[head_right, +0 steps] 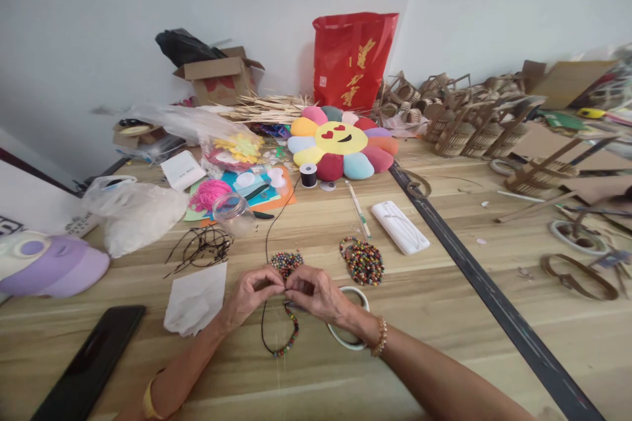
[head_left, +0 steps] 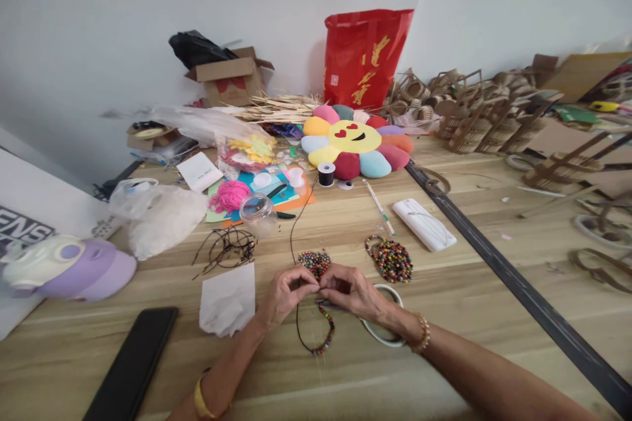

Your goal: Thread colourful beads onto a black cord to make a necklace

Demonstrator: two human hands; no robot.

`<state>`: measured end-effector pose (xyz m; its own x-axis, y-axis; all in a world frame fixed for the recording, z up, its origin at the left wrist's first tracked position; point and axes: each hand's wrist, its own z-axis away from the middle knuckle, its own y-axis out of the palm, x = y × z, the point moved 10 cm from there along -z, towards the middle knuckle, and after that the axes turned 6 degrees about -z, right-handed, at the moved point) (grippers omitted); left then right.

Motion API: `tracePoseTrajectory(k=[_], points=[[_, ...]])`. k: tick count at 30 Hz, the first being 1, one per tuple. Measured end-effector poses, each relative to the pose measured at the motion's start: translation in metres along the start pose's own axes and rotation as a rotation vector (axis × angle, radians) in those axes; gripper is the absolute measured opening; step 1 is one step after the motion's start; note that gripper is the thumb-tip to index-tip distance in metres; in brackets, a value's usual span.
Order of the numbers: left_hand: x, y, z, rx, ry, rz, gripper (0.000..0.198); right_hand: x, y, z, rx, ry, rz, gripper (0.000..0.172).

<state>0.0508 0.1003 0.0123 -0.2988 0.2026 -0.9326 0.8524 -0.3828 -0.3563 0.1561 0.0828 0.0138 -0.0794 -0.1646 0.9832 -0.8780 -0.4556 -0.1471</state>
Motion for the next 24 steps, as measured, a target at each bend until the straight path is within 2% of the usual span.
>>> tracePoseTrajectory(k=[3,6,11,15,20,24], points=[[0.004,-0.004,0.0,-0.025,-0.029,0.017,0.022,0.007,0.007,0.002,0.075,-0.034,0.049,0.011],[0.007,-0.007,0.0,-0.05,-0.043,0.034,0.022,0.01,0.01,0.004,0.111,-0.024,0.079,0.018],[0.007,-0.004,0.0,-0.034,-0.044,0.033,0.02,-0.001,0.002,0.002,0.025,0.072,-0.033,0.022],[0.002,-0.002,0.0,-0.03,-0.008,0.015,0.02,-0.008,0.001,0.001,-0.004,0.09,-0.114,0.024],[-0.003,0.0,0.0,-0.037,0.034,-0.044,0.016,-0.011,-0.005,0.0,-0.062,0.087,-0.062,0.019],[-0.005,0.0,0.0,-0.048,0.06,-0.085,0.013,-0.003,-0.007,0.0,-0.082,0.047,0.01,0.015]])
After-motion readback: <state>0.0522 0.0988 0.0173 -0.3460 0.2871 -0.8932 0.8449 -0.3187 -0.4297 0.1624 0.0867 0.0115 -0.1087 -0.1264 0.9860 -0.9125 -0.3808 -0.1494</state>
